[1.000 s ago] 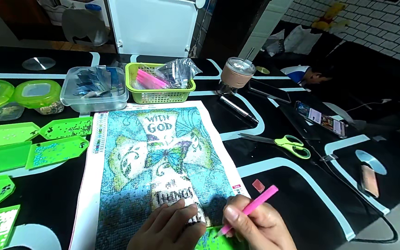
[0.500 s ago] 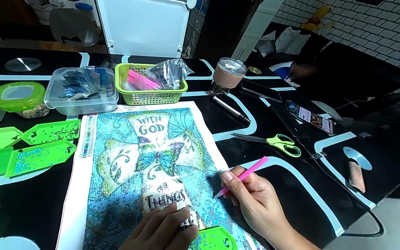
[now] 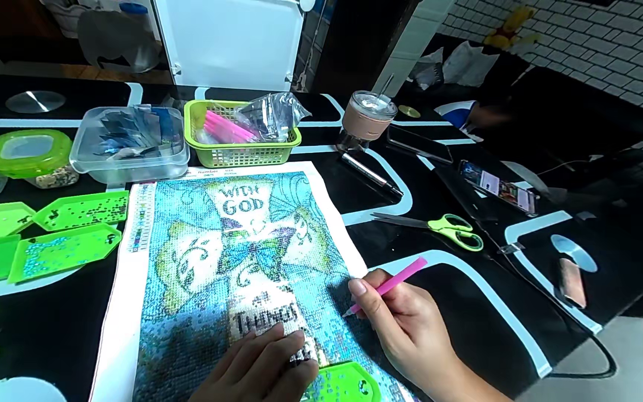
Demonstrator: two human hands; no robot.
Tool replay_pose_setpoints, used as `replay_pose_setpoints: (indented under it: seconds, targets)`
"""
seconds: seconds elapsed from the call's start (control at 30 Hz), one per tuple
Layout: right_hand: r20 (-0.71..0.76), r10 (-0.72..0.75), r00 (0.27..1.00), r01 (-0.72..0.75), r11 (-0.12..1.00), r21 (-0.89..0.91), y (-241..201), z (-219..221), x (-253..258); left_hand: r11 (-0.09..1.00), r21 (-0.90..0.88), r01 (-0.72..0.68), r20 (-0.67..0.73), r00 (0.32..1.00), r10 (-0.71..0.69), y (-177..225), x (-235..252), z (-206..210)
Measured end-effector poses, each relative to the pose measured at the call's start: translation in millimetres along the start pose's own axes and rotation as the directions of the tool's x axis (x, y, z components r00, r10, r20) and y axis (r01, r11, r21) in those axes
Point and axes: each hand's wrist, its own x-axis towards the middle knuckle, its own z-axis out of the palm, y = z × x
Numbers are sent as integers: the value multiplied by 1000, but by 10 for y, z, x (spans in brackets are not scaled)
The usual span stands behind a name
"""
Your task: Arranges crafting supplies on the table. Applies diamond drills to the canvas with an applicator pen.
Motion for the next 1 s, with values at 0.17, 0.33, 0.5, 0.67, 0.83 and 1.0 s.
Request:
replay_pose_setpoints:
  seconds: [0.17,0.33,0.5,0.67,0.83,1.0]
  targets:
    - [30,-83,996,86,990,-111,-35,-32,-40,1000,2,1,-5,1000,-1,-3,-4,6]
    - [-5,8,1000,-8,994,110,-115,-74,-111,1000,-3,-7,-40,999,6,-4,-9,24]
    - [138,43,989,-83,951,298,-422,54,-235,1000,-9,-8,-64,998,7,-14,-14,44]
    - [158,-9,987,-27,974,226,-412,138,-261,1000,-7,-17,-79,997,16,-24,-16,62]
    - [150,-27,988,-5,977,213,-392,151,-265,1000,-4,-14,-86,996,14,-26,-16,79]
    - [147,-31,989,1,980,197,-392,152,-268,1000,9,-19,-78,997,20,-31,-14,76]
